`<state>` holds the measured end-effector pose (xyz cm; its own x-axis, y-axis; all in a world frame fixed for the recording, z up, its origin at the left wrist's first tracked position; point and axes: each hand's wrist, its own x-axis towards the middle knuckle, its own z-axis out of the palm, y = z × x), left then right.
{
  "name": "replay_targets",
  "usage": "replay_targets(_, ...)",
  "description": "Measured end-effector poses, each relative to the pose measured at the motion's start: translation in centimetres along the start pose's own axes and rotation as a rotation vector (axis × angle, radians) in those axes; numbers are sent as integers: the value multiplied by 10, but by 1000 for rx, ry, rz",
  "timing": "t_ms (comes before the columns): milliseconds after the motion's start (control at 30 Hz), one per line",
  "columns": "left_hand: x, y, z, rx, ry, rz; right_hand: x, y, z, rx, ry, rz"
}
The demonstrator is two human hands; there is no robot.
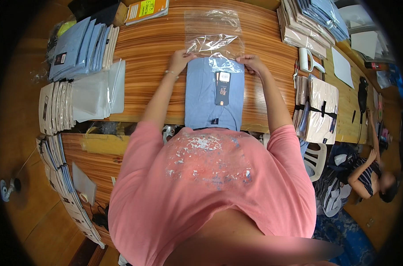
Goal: The person folds a light blue shirt on a wooden table, places a cardboard insert inside, and then puts the folded shirt into a clear plastic bag. They seal the bag and stack it with other packaged shirts. The person also handles a roll of yellow tape and other packaged items on the table.
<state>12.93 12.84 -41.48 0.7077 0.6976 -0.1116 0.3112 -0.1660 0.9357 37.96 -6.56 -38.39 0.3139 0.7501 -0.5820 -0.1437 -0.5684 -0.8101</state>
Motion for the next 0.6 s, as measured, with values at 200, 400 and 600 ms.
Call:
replay_targets(200, 0, 25, -23, -62, -407, -266, 8, 3, -13, -30, 13, 96)
replay_targets(400, -7, 31, -23, -50, -389, -322, -6, -3, -29, -12, -313, 206)
replay_targets(600, -44, 41, -25, 193, -203, -159, -51, 9, -3, -157, -63, -3)
